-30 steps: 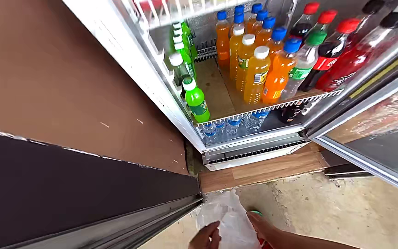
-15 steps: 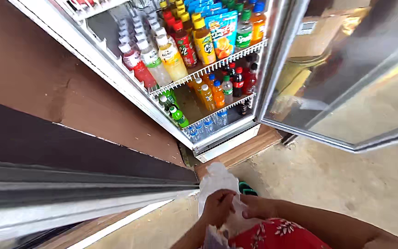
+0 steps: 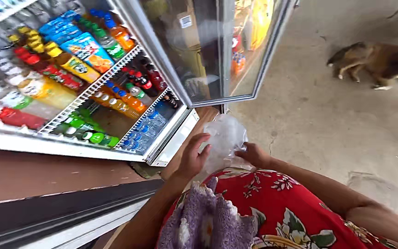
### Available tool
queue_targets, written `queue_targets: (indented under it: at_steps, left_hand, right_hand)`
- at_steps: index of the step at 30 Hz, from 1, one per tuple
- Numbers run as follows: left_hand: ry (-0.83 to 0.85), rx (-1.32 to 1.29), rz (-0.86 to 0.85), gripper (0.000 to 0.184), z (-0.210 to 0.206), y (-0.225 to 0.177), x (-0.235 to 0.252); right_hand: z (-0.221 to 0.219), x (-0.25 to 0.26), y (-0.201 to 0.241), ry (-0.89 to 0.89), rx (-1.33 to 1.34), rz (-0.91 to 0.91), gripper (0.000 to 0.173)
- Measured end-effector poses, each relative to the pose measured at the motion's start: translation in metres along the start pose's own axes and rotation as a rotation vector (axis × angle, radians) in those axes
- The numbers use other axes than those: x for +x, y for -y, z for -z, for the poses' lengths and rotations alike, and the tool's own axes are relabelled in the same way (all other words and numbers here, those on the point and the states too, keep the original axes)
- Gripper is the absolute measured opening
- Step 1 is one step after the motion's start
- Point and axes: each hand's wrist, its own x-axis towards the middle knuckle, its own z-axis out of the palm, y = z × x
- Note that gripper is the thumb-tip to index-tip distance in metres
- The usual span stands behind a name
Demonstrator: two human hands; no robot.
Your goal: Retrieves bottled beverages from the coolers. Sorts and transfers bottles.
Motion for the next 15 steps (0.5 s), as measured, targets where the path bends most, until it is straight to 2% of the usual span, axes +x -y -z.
queue_targets:
  at_steps: [2, 3, 6, 8, 9, 11, 12, 13, 14, 15]
  left_hand:
    - [0.027, 0.05, 0.088, 0.035, -0.022, 0.002, 0.019]
    - [0.091, 0.08, 0.192, 0.037, -0.033, 0.004, 0.027]
    - [0.46, 0.172, 0.534, 0.044, -0.076, 0.016, 0.051]
    - [0.744, 0.199, 0.53, 0.047, -0.104, 0.016, 0.062]
    - [0.889, 0.242, 0.531, 0.046, -0.113, -0.01, 0.073]
    - [1.146, 0.41, 0.74, 0.044, -0.133, -0.088, 0.115]
    - [1.212, 0.459, 0.787, 0.043, -0.149, -0.097, 0.13]
    - [1.266, 0.454, 0.697, 0.043, -0.166, -0.077, 0.137]
    - [1.24, 0.389, 0.479, 0.042, -0.184, -0.035, 0.134]
    - [1.116, 0.282, 0.24, 0.041, -0.208, 0.02, 0.131]
  right_hand:
    - [0.051, -0.016, -0.042, -0.138, 0.006, -0.101, 0.044]
    - [0.078, -0.027, -0.064, -0.197, -0.004, -0.152, 0.044]
    - [0.156, -0.065, -0.121, -0.357, -0.023, -0.29, 0.047]
    - [0.195, -0.089, -0.152, -0.454, -0.006, -0.371, 0.049]
    - [0.21, -0.099, -0.164, -0.496, 0.004, -0.399, 0.049]
    - [0.234, -0.111, -0.177, -0.565, 0.018, -0.423, 0.047]
    - [0.245, -0.11, -0.18, -0.584, 0.026, -0.429, 0.046]
    - [0.255, -0.106, -0.181, -0.595, 0.037, -0.43, 0.045]
    - [0.264, -0.1, -0.182, -0.61, 0.052, -0.422, 0.045]
    - [0.272, -0.09, -0.183, -0.625, 0.074, -0.406, 0.045]
